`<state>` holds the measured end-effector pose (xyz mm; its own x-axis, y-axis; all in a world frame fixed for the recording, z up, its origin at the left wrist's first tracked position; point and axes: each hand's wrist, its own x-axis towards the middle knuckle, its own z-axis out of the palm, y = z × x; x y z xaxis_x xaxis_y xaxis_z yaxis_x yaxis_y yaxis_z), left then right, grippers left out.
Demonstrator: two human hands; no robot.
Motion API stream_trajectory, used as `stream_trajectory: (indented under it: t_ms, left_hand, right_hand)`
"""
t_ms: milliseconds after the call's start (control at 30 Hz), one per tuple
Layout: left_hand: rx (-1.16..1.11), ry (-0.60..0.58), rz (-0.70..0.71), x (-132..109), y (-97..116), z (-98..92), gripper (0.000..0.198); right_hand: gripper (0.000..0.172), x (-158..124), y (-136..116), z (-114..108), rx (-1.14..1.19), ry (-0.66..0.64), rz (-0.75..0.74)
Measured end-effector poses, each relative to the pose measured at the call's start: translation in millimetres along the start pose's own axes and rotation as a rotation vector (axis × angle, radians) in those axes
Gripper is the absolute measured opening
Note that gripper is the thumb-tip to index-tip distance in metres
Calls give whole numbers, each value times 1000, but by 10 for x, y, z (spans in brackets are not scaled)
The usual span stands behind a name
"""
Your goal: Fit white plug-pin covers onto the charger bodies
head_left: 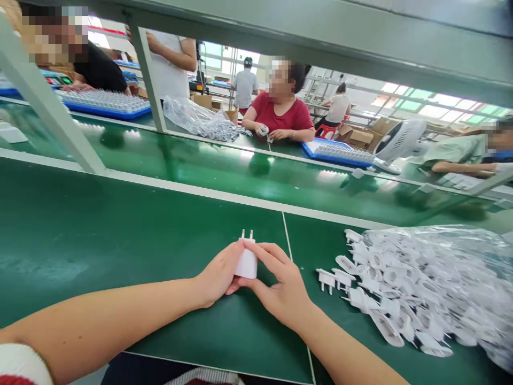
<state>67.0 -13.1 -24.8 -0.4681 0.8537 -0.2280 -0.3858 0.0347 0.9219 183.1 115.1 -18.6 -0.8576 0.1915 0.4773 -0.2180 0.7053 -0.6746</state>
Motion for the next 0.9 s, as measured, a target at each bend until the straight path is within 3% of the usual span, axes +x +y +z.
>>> stream_trajectory:
  t_ms: [333, 433, 667, 767, 900]
  left_hand:
    - [-86, -263, 111, -2, -22, -14, 56]
    - [-170, -367, 22, 36, 17, -52, 60]
    - [-265, -465, -105, 145, 48, -149, 65]
    - [-176, -439, -4, 167, 46, -161, 60]
    - [-77, -249, 155, 209, 22, -209, 63]
  right_hand:
    - [49, 7, -29, -78, -89, 128, -214]
    - [52, -23, 49, -95, -99, 173, -220]
    - [61, -108, 161, -88, -118, 277, -226]
    - [59, -95, 240, -66, -162, 317, -225]
    - [50, -19, 340, -6, -198, 296, -191]
